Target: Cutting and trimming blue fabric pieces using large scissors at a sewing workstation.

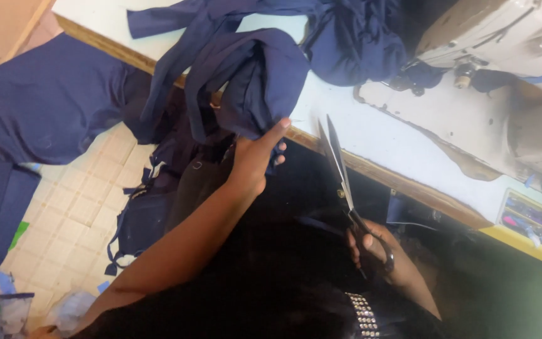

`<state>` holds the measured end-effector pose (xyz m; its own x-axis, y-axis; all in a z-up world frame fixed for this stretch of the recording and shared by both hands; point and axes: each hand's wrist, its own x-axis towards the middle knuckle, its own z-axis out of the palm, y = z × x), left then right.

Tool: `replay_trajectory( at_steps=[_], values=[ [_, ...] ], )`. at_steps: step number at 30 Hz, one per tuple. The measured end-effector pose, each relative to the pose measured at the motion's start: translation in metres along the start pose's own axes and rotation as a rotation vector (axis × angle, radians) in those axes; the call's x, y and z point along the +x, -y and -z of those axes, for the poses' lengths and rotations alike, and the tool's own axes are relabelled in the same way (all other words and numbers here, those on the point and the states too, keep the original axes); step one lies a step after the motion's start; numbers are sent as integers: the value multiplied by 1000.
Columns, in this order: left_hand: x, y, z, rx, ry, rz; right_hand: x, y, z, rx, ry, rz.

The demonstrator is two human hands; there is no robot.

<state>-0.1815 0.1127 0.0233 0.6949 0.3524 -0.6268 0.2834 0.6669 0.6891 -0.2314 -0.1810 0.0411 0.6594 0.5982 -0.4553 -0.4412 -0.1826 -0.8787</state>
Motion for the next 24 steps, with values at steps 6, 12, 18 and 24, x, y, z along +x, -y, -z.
replay_trajectory(
  at_steps=[6, 12, 18, 24],
  values=[
    [12, -1, 13, 58, -66, -139, 23, 11, -7, -93, 88, -57],
    [11, -19, 40, 148, 33, -170, 37, 12, -15, -154, 133, 12],
    [8, -33, 52, 210, 186, -221, 38, 13, -17, -267, 27, -57],
    [10, -41, 57, 156, 321, -333, 43, 0, -10, -357, -57, -83]
  ],
)
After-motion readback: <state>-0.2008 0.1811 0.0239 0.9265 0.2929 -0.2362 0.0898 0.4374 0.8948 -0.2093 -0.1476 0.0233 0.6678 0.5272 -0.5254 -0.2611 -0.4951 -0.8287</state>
